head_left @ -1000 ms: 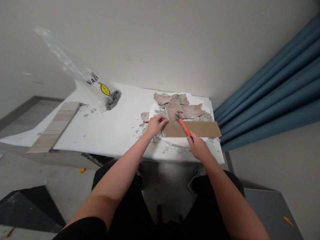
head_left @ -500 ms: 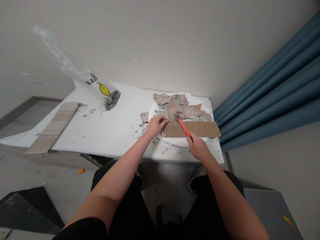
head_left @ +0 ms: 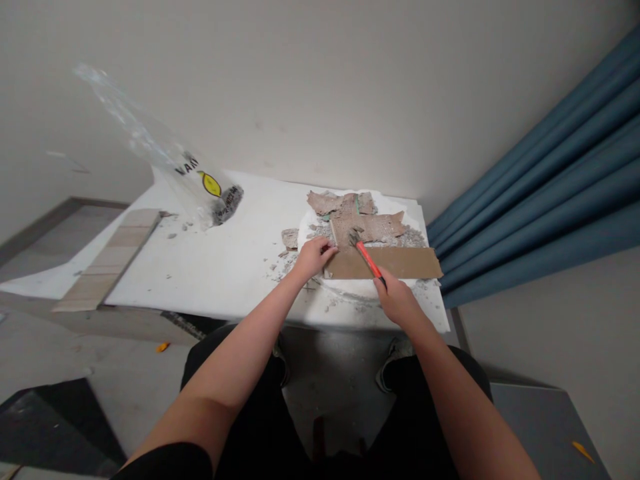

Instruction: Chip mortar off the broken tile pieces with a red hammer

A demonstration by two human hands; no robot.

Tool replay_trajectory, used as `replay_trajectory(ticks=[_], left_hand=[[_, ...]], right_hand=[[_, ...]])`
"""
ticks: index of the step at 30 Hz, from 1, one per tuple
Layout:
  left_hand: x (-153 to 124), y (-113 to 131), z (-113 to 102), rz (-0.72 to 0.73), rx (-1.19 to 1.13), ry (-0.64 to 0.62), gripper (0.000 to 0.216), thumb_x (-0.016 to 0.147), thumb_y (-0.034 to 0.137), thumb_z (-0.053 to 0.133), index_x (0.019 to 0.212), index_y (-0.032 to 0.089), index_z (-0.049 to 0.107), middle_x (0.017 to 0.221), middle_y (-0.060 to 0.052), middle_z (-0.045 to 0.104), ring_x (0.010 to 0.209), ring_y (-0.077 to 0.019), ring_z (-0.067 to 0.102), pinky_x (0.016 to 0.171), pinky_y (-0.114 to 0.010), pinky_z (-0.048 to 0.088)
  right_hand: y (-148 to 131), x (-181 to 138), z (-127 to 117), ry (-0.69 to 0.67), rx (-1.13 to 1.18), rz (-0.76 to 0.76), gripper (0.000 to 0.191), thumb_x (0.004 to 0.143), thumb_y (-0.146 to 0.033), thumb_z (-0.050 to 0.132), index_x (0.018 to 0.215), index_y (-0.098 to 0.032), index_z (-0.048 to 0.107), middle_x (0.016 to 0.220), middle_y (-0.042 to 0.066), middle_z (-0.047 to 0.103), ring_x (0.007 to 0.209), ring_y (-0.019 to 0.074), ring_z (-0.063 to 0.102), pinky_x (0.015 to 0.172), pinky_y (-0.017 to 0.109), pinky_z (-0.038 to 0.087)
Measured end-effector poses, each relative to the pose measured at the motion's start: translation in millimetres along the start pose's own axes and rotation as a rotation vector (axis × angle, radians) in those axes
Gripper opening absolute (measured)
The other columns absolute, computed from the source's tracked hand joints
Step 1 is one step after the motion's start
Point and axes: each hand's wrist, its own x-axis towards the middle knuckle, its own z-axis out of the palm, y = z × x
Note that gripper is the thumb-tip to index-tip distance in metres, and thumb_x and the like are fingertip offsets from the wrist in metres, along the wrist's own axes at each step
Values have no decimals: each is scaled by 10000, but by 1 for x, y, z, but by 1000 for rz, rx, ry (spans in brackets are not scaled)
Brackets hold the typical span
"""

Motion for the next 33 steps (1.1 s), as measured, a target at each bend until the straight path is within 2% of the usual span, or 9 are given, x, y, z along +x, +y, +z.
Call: replay_trajectory(ticks=[13, 21, 29, 33], left_hand=[[0, -1, 0, -18, -38, -4, 209, 871, 356, 609, 735, 199, 624, 773, -40, 651, 780, -197, 583, 766, -320, 446], [1, -4, 2, -110, -82, 17, 209, 848, 377, 618, 751, 195, 648, 770, -29, 679, 768, -189, 591, 745, -311, 445], [1, -2, 2, -48, -46, 3, 203, 867, 350, 611, 731, 200, 619, 762, -35, 652, 763, -196, 579, 740, -319, 436], [0, -1, 3, -11, -5, -2, 209, 884, 343, 597, 730, 201, 602, 762, -43, 628, 768, -206, 569, 741, -328, 433]], right_hand=[[1, 0, -1, 8, 11, -8, 497, 1021, -343, 394, 1498, -236, 483, 1294, 135, 680, 1134, 313, 647, 935, 384, 480], [3, 1, 0, 14, 9, -22, 488, 1019, -344, 397, 1482, -231, 503, 1266, 131, 694, 1122, 310, 652, 937, 386, 486], [3, 1, 0, 13, 12, -20, 500, 1021, -343, 390, 1497, -227, 489, 1283, 130, 687, 1142, 316, 641, 940, 392, 482], [-2, -9, -6, 63, 76, -72, 498, 1017, -347, 386, 1479, -211, 516, 1285, 133, 685, 1170, 315, 630, 953, 392, 483]])
